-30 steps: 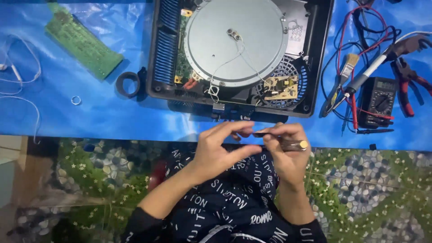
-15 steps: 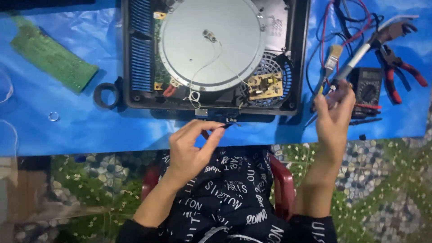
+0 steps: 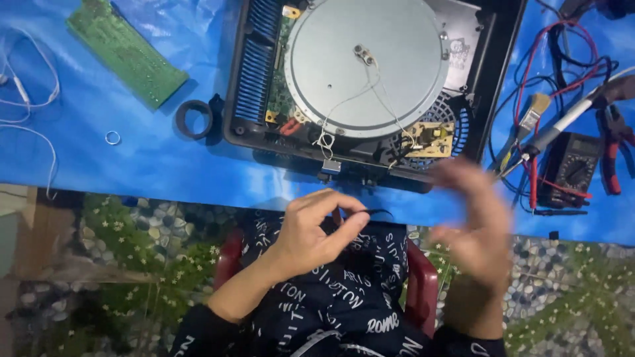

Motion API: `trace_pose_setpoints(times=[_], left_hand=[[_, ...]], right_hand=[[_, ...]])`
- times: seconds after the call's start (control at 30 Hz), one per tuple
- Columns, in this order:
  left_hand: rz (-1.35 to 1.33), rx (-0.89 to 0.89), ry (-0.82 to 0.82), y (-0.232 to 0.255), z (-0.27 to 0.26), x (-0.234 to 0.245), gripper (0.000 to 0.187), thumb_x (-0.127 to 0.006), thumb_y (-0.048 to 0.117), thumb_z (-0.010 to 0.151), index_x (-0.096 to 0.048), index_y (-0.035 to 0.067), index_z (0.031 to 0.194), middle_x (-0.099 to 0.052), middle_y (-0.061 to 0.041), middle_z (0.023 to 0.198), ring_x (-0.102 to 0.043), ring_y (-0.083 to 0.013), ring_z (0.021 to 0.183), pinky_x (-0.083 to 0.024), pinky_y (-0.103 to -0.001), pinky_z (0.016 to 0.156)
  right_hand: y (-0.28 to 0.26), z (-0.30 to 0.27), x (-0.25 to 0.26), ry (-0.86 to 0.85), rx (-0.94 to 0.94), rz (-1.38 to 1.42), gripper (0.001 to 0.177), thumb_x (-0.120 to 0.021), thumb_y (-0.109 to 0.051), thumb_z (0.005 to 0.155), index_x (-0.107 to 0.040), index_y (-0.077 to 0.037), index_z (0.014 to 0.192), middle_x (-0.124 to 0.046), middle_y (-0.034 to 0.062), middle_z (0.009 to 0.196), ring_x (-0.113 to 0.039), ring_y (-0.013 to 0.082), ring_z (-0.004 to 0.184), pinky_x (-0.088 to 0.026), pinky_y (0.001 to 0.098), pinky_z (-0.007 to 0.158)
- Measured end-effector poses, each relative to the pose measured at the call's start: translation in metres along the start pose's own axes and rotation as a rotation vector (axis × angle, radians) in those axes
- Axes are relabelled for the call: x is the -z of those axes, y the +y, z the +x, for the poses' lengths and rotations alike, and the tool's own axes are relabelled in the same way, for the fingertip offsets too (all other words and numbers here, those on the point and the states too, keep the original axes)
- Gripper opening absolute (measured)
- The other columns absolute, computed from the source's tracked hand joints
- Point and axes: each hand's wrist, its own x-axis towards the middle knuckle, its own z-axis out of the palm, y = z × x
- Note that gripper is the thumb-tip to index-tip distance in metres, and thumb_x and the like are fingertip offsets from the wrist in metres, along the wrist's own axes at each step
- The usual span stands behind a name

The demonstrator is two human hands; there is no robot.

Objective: The person works on a disassembled electronic device, handling a green circuit board and a circular metal component. They wrap wires with black electrical tape and use a screwdriver to manipulate parts of the circuit board before placing the components back into the device casing.

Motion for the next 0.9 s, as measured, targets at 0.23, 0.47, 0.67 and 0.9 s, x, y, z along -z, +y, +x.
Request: trace_pose_setpoints(times=[0.23,0.47,0.67,0.9], left_hand=[[-0.001,-0.074,0.127,-0.007,0.006,0.005,0.002,-0.074,0.008,0.087,-0.074,0.01,0.087,-0.072,-0.004,0.068,-0.066,-0.0248,0.056,-0.055,-0.034,0.054],[0.154,-0.024,0.443,-0.034,0.017,0.029,0.046,-0.076,0.007,0.087,-0.051,-0.001,0.124,-0.076,-0.014,0.09,-0.074,-0.0267,0.073,-0.055,-0.029,0.059],[0.265,0.044,0.229,-0.028,0.039,0.048,0.015,-0.08,0.018,0.089,-0.075,0.009,0.1,-0.078,-0.009,0.082,-0.072,-0.0288,0.073,-0.055,-0.038,0.062],[0.261,0.046,0.189,-0.028,0.05,0.054,0.018,-0.08,0.022,0.089,-0.079,0.014,0.105,-0.073,-0.007,0.076,-0.059,-0.0222,0.064,-0.05,-0.033,0.064]], right_hand=[[-0.037,0.02,-0.054,-0.144,-0.033,0.275,0.016,-0.083,0.0,0.078,-0.08,0.0,0.094,-0.074,0.011,0.078,-0.068,0.027,0.062,-0.061,0.0381,0.064],[-0.034,0.048,-0.061,0.012,-0.077,0.199,0.009,-0.077,0.005,0.088,-0.08,0.003,0.097,-0.073,0.0143,0.074,-0.065,0.0198,0.051,-0.054,0.0311,0.051],[-0.045,0.065,-0.077,-0.183,-0.135,0.234,0.013,-0.078,-0.002,0.089,-0.08,-0.001,0.101,-0.074,0.014,0.07,-0.069,0.0217,0.053,-0.053,0.0304,0.05],[-0.048,0.065,-0.082,-0.194,-0.086,0.154,0.012,-0.079,-0.006,0.089,-0.081,-0.003,0.101,-0.075,0.0129,0.075,-0.071,0.0263,0.063,-0.055,0.0327,0.058]])
